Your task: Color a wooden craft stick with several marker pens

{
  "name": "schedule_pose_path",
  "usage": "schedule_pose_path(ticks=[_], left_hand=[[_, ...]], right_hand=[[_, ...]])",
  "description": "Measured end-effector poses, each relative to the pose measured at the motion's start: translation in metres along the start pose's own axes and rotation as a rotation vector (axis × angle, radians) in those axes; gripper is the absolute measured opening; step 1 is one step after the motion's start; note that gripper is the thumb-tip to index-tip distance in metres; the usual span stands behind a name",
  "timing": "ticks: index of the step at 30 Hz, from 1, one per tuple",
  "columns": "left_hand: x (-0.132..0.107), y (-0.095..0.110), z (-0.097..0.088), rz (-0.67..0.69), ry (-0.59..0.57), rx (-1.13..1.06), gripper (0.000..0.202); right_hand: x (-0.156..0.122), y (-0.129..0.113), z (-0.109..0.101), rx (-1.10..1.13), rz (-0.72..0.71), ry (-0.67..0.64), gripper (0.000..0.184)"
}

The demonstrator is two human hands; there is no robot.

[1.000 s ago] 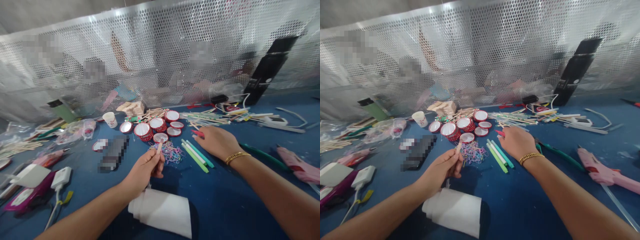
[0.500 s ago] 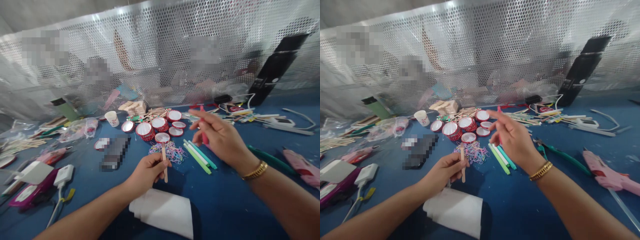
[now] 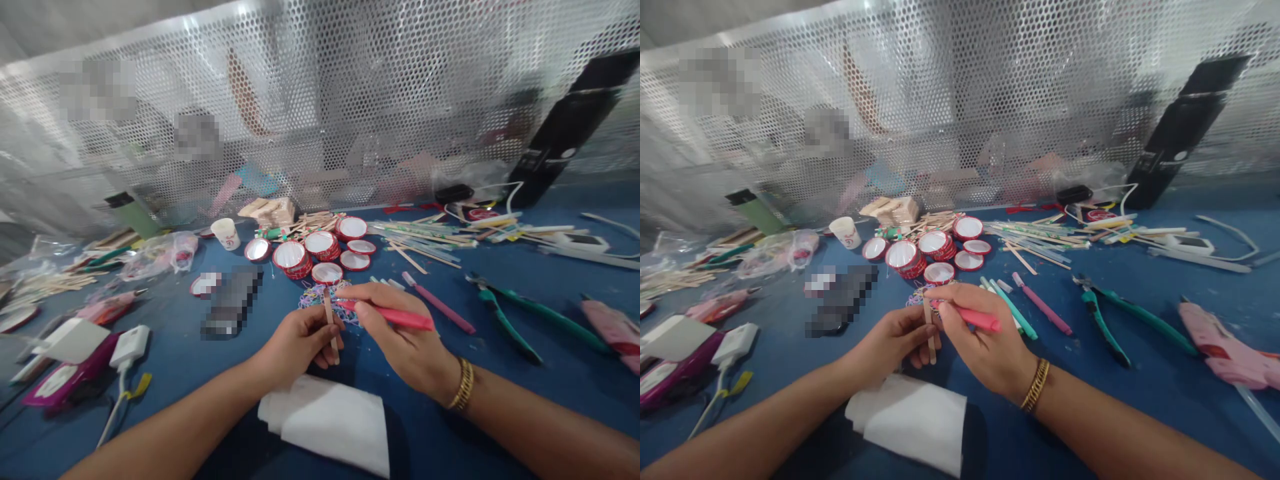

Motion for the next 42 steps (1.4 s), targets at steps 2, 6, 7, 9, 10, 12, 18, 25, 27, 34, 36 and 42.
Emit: schedule_pose_path(ticks=[2,6,7,9,10,12,18,25,27,34,36,42], left_hand=[[0.000,0.000,0.001,-0.011,-0.005,0.006,0.042],[0.001,-0.001,-0.001,-0.019,0.003,-0.001,0.043],[0.002,-0.002,-0.001,-0.022,0.005,-0.005,0.043],[0.002,-0.004,-0.002,-0.026,0.014,-0.017,0.045],[0.003,-0.004,-0.002,-0.025,0.016,-0.024,0.046],[0.003,-0.004,-0.003,-0.021,0.021,-0.036,0.049],[0.000,-0.003,-0.001,-0.009,0.006,-0.038,0.049],[0.001,-0.002,0.000,0.012,-0.015,-0.014,0.047],[0.001,-0.002,0.000,0.013,-0.016,-0.001,0.048],[0.000,-0.002,0.000,0.012,-0.017,0.008,0.049],[0.000,-0.002,-0.001,0.007,-0.016,0.004,0.049],[0.000,-0.002,0.000,0.008,-0.022,0.012,0.048]], right_hand=[[0.000,-0.004,0.000,-0.075,-0.036,0.022,0.015],[0.001,-0.009,0.000,-0.213,-0.097,0.035,0.007],[0.001,-0.008,-0.001,-0.241,-0.097,0.041,0.006],[0.001,-0.005,-0.001,-0.291,-0.087,0.058,0.005],[0.001,-0.005,-0.001,-0.312,-0.093,0.069,0.005],[0.001,-0.006,-0.001,-0.335,-0.144,0.079,0.005],[-0.004,-0.014,0.004,-0.312,-0.262,0.030,0.014],[-0.006,-0.023,0.004,-0.330,-0.313,0.070,0.011],[-0.006,-0.022,0.004,-0.337,-0.314,0.066,0.011],[-0.006,-0.022,0.004,-0.318,-0.355,0.088,0.010],[-0.006,-0.022,0.004,-0.318,-0.352,0.090,0.010],[-0.006,-0.023,0.003,-0.325,-0.360,0.097,0.009]])
Point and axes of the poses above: each hand's wrist, its own x-axis towards the middle knuckle, its own z-axis out of the palm, y = z × x, the point moved 7 cm from there along x, towards the middle knuckle, and after that the axes turned 7 degrees about -x, right-handed, at the moved point
